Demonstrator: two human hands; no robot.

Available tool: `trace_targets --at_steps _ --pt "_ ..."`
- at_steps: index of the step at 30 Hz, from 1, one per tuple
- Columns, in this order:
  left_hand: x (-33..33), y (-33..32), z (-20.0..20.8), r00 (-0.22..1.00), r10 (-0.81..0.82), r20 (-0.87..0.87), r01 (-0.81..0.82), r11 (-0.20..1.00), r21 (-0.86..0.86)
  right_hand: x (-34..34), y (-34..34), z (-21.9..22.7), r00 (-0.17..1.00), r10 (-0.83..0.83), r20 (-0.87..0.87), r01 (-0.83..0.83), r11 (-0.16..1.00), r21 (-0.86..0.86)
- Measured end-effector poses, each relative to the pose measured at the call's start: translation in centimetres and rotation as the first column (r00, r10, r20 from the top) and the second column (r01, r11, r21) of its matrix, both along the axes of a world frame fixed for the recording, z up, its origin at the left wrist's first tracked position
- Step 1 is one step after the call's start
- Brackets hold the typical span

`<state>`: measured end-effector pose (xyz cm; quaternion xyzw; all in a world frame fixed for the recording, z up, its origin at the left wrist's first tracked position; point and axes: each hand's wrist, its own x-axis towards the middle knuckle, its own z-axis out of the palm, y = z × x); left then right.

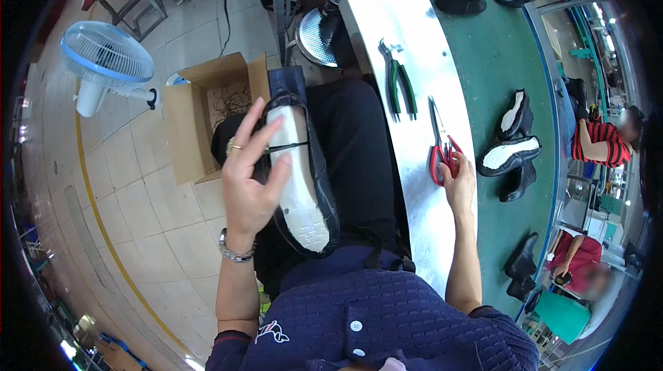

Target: The recorder is assembling and refining a shoe, using various tools like pliers and scissors.

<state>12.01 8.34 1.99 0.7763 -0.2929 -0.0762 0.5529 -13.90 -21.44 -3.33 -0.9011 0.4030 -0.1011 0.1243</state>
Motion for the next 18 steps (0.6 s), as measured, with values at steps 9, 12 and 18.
trace_targets --at_steps 9,12,18 --pt "-1.9 -2.0 -1.6 0.941 0.276 0.197 -0.273 0.961 -0.039 3.5 7.2 7.2 0.915 -0.365 0.171 -0.14 0.111 0.984" --pt "-2.3 -1.9 -1.4 0.926 0.316 0.208 -0.32 0.947 -0.014 5.0 9.6 10.5 0.976 -0.142 0.163 -0.196 -0.256 0.947" --pt "-2.7 -2.3 -1.6 0.926 0.342 0.158 -0.342 0.939 -0.024 5.6 12.3 11.2 0.987 0.052 0.153 -0.138 -0.211 0.968"
